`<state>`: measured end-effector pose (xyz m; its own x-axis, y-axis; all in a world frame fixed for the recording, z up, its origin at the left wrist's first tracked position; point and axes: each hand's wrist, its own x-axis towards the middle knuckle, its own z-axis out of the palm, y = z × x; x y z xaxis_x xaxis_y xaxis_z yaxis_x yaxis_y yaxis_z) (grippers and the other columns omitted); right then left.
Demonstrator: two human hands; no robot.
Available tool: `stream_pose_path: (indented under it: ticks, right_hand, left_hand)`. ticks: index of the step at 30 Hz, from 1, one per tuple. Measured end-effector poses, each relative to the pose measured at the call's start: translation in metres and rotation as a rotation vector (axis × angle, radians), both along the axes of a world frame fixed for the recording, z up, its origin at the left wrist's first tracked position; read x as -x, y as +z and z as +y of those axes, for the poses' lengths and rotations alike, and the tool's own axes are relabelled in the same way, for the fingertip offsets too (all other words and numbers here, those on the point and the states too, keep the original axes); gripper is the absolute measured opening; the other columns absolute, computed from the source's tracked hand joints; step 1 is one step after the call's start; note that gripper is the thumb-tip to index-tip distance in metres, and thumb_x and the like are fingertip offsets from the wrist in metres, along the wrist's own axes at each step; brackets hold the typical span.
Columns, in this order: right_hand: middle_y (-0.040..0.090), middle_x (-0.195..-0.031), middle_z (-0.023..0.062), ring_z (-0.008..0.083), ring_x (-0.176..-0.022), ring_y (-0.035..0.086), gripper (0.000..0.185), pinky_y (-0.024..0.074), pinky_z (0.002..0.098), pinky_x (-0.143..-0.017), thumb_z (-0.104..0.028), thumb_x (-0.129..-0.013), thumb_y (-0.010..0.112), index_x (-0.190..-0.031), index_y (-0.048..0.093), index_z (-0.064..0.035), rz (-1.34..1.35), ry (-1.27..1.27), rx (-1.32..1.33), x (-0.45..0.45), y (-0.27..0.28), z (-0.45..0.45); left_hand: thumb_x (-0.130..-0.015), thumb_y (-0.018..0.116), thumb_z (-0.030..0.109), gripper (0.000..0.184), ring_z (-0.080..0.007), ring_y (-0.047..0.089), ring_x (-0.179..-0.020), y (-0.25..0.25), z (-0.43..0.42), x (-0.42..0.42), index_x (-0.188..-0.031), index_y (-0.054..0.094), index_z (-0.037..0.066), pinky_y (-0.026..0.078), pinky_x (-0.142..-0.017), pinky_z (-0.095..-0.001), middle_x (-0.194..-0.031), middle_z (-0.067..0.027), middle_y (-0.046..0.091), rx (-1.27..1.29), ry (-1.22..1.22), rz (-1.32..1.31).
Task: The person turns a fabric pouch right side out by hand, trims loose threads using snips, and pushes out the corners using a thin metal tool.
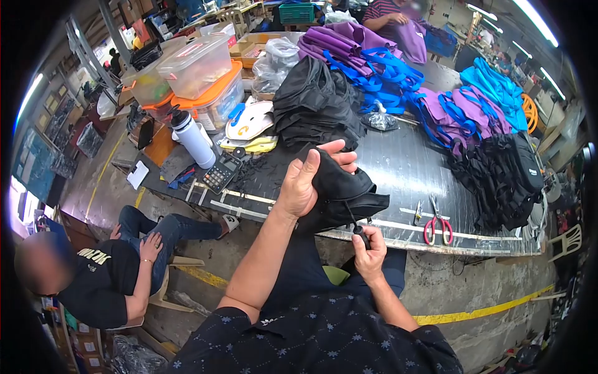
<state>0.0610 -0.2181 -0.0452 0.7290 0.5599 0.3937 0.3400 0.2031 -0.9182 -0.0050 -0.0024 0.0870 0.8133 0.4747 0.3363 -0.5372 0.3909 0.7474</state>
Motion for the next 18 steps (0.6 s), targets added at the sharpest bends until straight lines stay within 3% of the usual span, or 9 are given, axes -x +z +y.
stream_pose_path:
  ticks: [7, 10, 14, 18]
  right_hand:
    - [0.071, -0.088, 0.0151, 0.0294, -0.075, 0.070, 0.029, 0.0539, 0.0355, -0.070, -0.001, -0.081, 0.084, -0.104, 0.067, -0.0018, -0.375, -0.219, -0.061, -0.011, 0.011, 0.013]
    - [0.071, -0.087, 0.0146, 0.0295, -0.075, 0.070, 0.029, 0.0538, 0.0363, -0.069, 0.000, -0.080, 0.084, -0.103, 0.067, -0.0019, -0.421, -0.203, -0.050, -0.018, 0.022, 0.014]
    - [0.071, -0.085, 0.0139, 0.0291, -0.070, 0.069, 0.029, 0.0534, 0.0360, -0.065, 0.000, -0.078, 0.085, -0.102, 0.069, -0.0016, -0.577, -0.196, -0.034, -0.032, 0.027, 0.013]
    - [0.072, -0.084, 0.0143, 0.0284, -0.071, 0.071, 0.028, 0.0543, 0.0338, -0.065, -0.002, -0.080, 0.085, -0.103, 0.069, -0.0012, -0.452, -0.178, -0.031, -0.025, 0.027, 0.021]
  left_hand:
    - [-0.109, 0.046, 0.050, 0.067, -0.0306, 0.072, -0.110, -0.004, 0.009, -0.001, -0.143, 0.051, -0.007, 0.058, -0.101, -0.0446, -0.119, -0.0243, 0.072, 0.021, 0.011, -0.007]
    - [-0.110, 0.045, 0.051, 0.067, -0.0263, 0.072, -0.107, 0.003, 0.009, 0.000, -0.142, 0.051, -0.008, 0.058, -0.098, -0.0406, -0.116, -0.0218, 0.073, 0.049, 0.050, -0.051]
    - [-0.111, 0.042, 0.047, 0.063, -0.0342, 0.069, -0.116, 0.001, 0.016, 0.000, -0.145, 0.048, -0.006, 0.054, -0.106, -0.0478, -0.128, -0.0265, 0.067, 0.080, 0.085, -0.045]
    - [-0.112, 0.041, 0.046, 0.061, -0.0348, 0.067, -0.121, -0.001, 0.011, -0.003, -0.145, 0.049, -0.005, 0.053, -0.108, -0.0486, -0.133, -0.0270, 0.065, 0.125, 0.121, -0.061]
